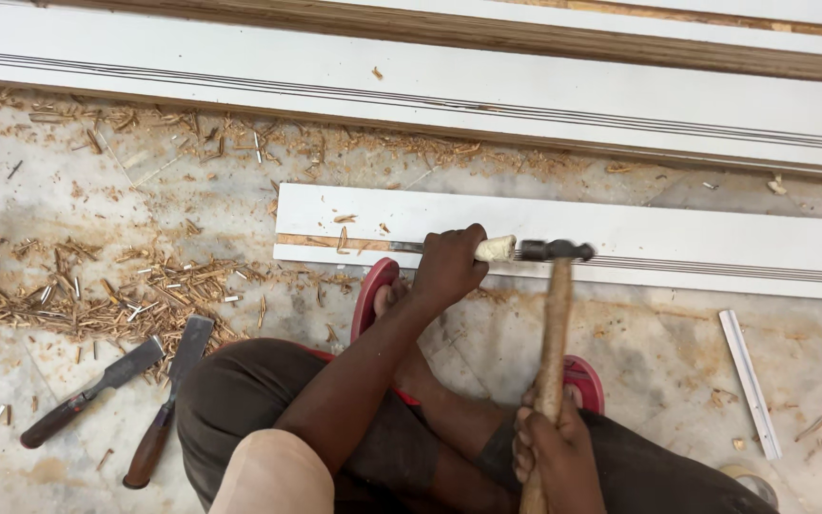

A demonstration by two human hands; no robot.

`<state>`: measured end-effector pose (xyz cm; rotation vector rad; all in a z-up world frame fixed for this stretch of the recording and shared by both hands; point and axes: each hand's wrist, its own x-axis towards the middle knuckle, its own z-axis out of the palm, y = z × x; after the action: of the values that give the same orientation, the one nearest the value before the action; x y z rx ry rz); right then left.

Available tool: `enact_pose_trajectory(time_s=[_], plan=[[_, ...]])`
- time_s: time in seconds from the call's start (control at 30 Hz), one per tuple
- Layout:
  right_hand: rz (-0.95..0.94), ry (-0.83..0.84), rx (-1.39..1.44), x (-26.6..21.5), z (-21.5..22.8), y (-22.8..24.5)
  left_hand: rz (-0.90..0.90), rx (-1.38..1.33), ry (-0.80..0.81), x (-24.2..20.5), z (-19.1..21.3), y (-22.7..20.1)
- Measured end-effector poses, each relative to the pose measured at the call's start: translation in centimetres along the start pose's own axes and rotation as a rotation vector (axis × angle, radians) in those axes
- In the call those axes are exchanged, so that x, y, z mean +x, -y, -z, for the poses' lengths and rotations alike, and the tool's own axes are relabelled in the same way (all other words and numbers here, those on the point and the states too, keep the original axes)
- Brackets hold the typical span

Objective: The person sits on the floor and uses a hammer and chisel to carve a groove along a long white wooden plank. They repeatedly strike the chisel to remove wood shavings and then use a knife to clear debris from the groove.

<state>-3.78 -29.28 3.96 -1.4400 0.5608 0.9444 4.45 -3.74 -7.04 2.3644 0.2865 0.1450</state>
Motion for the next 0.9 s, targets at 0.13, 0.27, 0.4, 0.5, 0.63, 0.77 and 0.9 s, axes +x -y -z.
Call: enact_pose_trajectory(time_s=[0.13,0.27,0.4,0.5,0.63,0.77,0.9], plan=[[0.087,-0.136,0.039,-0.9,0.4,1.8,-0.007,-0.007,0.017,-0.7,0.1,-1.9],[0.092,-0.234,0.062,-0.9,0.5,3.1,0.002,-0.023,0.001,-0.5,0.3,-2.7],[0.099,-0.205,0.060,-0.5,0.9,3.1,0.018,-0.061,-0.051,-0.3,0.7,-2.1],[0.183,-0.153,0.097,-0.5,1.6,2.9,0.018,-0.076,-0.084,-0.1,0.7,-2.0],[0.347,-0.149,0.155,-1.1,2.0,3.1,0.002,-0.099,-0.088,0.2,0.7,-1.8],[0.418,-0.175,0.166,-1.4,1.7,3.4,-0.008,-0.113,-0.080,0.1,0.6,-1.9],[0.453,-0.150,0.137,-1.1,0.9,3.0,0.009,-0.110,-0.080,0.1,0.4,-1.8]])
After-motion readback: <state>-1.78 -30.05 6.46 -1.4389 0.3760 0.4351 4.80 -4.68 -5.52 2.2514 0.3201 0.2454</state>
